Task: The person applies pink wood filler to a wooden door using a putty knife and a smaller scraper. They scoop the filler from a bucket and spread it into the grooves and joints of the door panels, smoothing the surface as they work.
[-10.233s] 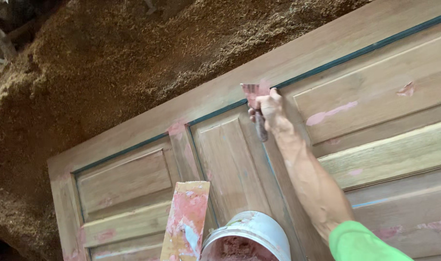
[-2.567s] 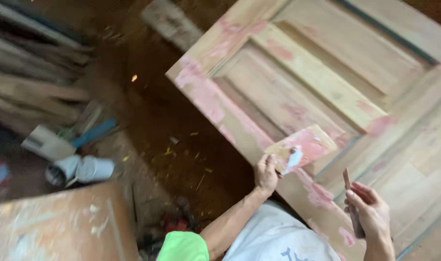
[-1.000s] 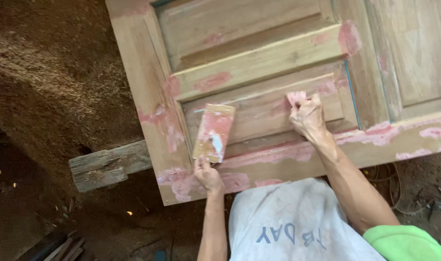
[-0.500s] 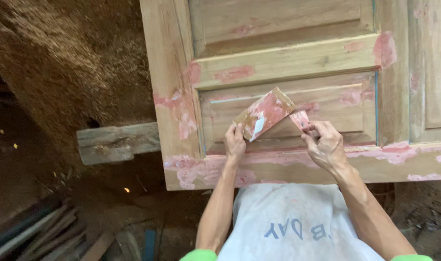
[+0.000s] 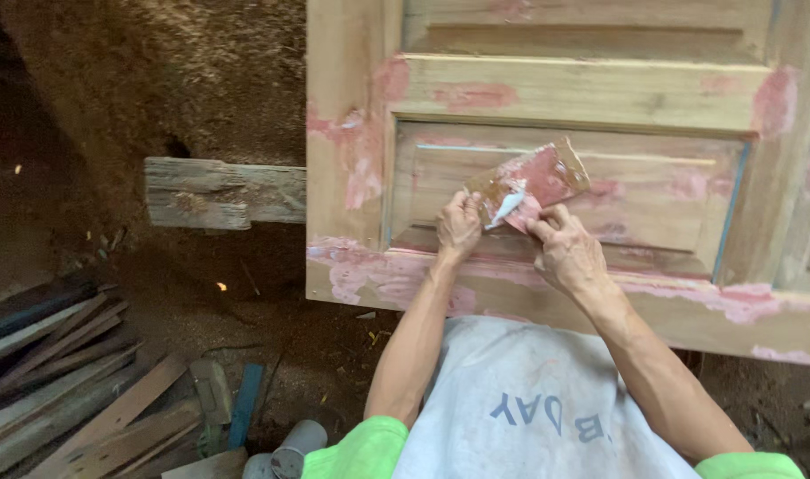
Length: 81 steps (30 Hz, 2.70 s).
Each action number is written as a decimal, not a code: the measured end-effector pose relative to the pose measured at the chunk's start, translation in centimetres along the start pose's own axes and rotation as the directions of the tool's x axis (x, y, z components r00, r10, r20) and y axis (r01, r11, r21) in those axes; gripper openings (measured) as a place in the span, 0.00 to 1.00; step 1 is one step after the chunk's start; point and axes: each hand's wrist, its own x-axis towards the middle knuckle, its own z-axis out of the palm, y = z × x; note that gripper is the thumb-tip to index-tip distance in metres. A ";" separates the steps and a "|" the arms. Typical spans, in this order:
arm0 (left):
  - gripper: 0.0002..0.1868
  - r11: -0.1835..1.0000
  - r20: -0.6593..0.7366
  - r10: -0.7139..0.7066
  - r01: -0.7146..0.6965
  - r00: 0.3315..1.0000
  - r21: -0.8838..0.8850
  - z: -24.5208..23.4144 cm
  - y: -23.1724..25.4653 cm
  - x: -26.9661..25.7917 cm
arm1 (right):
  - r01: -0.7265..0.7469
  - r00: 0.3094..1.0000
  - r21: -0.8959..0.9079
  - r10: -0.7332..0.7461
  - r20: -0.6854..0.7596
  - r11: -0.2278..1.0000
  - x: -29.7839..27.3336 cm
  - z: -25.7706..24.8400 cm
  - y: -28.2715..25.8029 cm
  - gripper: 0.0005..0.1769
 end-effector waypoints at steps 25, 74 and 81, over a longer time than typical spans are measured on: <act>0.18 0.998 0.028 -0.056 0.055 0.998 0.038 -0.7 1.8 -0.1 | -0.447 0.869 0.124 0.463 -0.175 0.886 6.6 0.7 18.0 0.15; 0.16 0.846 0.102 0.483 -0.493 0.870 0.204 -1.6 3.2 4.0 | -0.048 0.999 0.121 0.045 0.028 0.991 32.0 -3.9 2.5 0.16; 0.15 0.850 0.099 0.488 -0.498 0.867 0.170 -0.8 2.3 4.2 | 0.268 0.934 0.135 -0.222 -0.281 0.954 42.0 0.7 -3.0 0.16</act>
